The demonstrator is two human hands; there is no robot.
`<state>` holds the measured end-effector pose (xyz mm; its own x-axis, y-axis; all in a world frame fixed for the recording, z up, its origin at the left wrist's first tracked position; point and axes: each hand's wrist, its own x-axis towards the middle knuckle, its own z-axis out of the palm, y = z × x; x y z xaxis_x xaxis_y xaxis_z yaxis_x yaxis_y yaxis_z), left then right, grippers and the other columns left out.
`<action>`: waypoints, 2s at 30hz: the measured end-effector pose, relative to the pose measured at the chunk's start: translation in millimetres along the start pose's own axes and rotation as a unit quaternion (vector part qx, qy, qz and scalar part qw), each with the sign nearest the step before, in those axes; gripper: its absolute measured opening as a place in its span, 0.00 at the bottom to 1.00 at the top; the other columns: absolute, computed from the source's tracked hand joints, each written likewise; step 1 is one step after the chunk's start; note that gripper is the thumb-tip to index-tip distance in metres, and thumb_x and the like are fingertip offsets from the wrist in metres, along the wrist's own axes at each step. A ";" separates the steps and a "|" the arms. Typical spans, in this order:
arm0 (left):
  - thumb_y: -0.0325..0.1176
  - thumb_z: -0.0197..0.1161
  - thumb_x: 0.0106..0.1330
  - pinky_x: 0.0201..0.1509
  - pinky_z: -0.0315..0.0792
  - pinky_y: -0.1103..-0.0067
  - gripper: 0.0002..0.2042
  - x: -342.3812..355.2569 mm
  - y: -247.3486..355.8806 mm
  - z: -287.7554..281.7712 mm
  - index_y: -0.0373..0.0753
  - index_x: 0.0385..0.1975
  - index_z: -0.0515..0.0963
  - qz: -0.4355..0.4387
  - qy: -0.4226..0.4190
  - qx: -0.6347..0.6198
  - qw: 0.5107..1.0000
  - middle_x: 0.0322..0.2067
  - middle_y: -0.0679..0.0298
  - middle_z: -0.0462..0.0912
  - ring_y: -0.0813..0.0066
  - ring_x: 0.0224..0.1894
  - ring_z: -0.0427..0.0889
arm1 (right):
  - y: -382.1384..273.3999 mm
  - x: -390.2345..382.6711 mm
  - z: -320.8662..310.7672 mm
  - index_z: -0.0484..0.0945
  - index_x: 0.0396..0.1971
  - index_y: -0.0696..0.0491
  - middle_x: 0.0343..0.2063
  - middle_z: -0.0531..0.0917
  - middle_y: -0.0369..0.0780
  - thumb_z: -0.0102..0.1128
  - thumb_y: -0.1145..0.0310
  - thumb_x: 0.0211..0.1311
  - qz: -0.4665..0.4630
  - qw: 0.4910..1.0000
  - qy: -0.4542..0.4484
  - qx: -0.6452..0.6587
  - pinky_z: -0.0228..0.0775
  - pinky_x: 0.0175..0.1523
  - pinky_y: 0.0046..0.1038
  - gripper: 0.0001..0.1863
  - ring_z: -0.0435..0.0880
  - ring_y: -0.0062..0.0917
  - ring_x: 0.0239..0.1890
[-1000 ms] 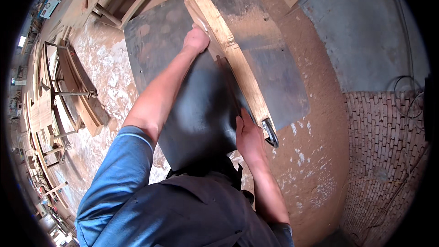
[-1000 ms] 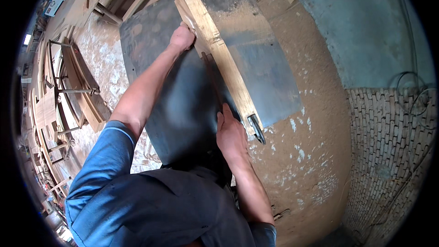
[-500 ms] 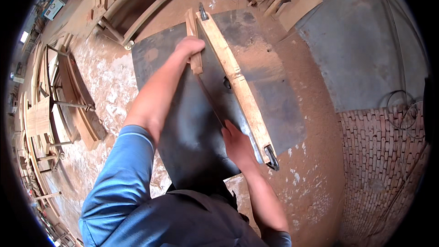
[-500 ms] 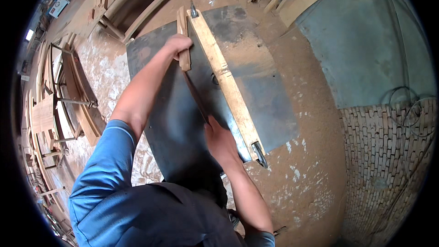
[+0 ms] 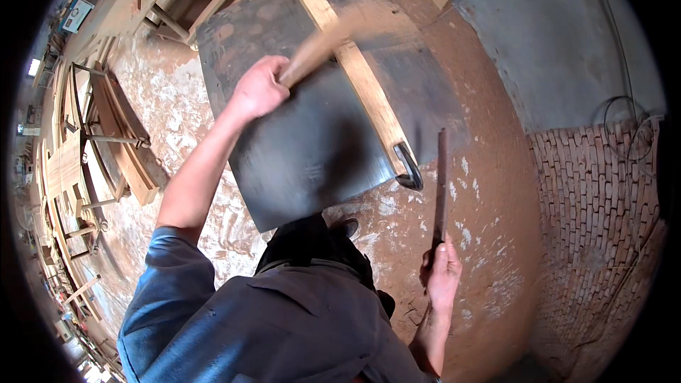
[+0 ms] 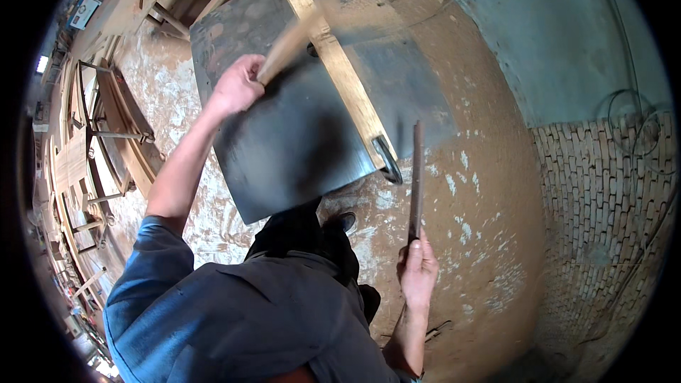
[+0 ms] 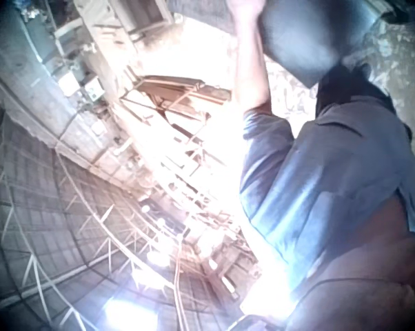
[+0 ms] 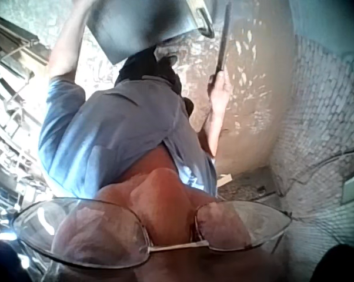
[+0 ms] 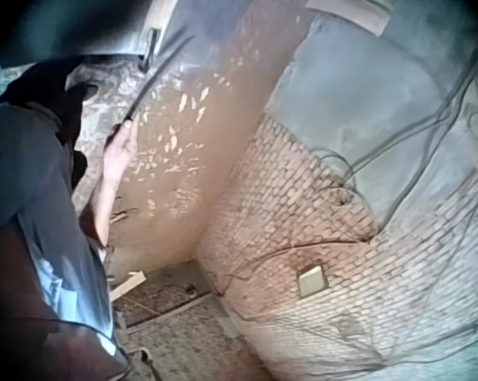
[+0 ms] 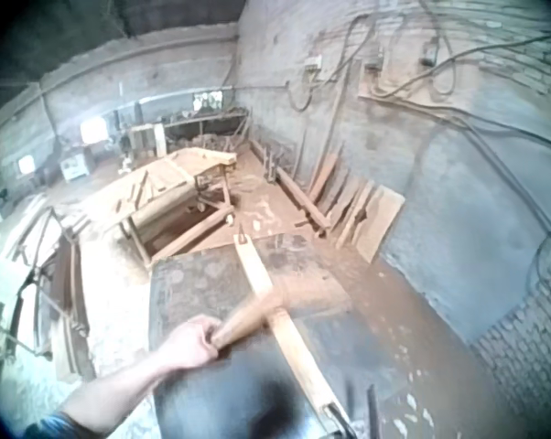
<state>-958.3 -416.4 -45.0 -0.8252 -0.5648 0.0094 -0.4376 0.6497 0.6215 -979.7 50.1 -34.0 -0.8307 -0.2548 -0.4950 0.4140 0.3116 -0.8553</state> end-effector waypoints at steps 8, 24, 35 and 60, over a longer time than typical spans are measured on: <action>0.26 0.59 0.56 0.62 0.66 0.68 0.15 -46.9 48.9 117.5 0.41 0.45 0.78 0.249 -0.025 0.209 0.945 0.49 0.60 0.75 0.57 0.58 0.70 | 40.2 -50.3 -50.8 0.70 0.63 0.50 0.15 0.69 0.28 0.47 0.57 0.75 0.019 1.000 -0.006 -0.007 0.53 0.14 0.14 0.23 0.62 0.09 0.11; 0.37 0.54 0.67 0.51 0.71 0.56 0.20 -75.6 93.0 187.6 0.29 0.49 0.60 -0.192 -0.055 -0.049 0.979 0.39 0.33 0.79 0.35 0.46 0.77 | 55.6 -58.3 -49.9 0.73 0.60 0.54 0.17 0.72 0.35 0.50 0.62 0.72 -0.001 0.959 -0.069 -0.275 0.67 0.30 0.21 0.21 0.69 0.15 0.22; 0.37 0.52 0.67 0.50 0.73 0.55 0.20 -25.3 60.2 166.7 0.26 0.49 0.60 -0.207 -0.049 -0.006 0.977 0.38 0.33 0.79 0.36 0.44 0.79 | 12.8 -24.2 1.4 0.75 0.57 0.52 0.18 0.76 0.54 0.50 0.61 0.70 -0.047 0.922 -0.079 -0.377 0.69 0.28 0.37 0.20 0.76 0.41 0.18; 0.36 0.50 0.67 0.38 0.76 0.68 0.19 172.7 -70.4 79.1 0.24 0.48 0.66 -0.239 -0.048 -0.037 0.969 0.27 0.50 0.84 0.59 0.27 0.85 | -83.1 103.6 183.3 0.74 0.55 0.54 0.41 0.81 0.57 0.49 0.62 0.71 -0.115 0.918 -0.107 -0.365 0.73 0.50 0.44 0.19 0.79 0.52 0.47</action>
<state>-1098.3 -519.4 -149.2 -0.5653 -0.7397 -0.3650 -0.7549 0.2854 0.5905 -1031.9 -170.0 -42.4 -0.7405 -0.5403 -0.3997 -0.1881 0.7375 -0.6486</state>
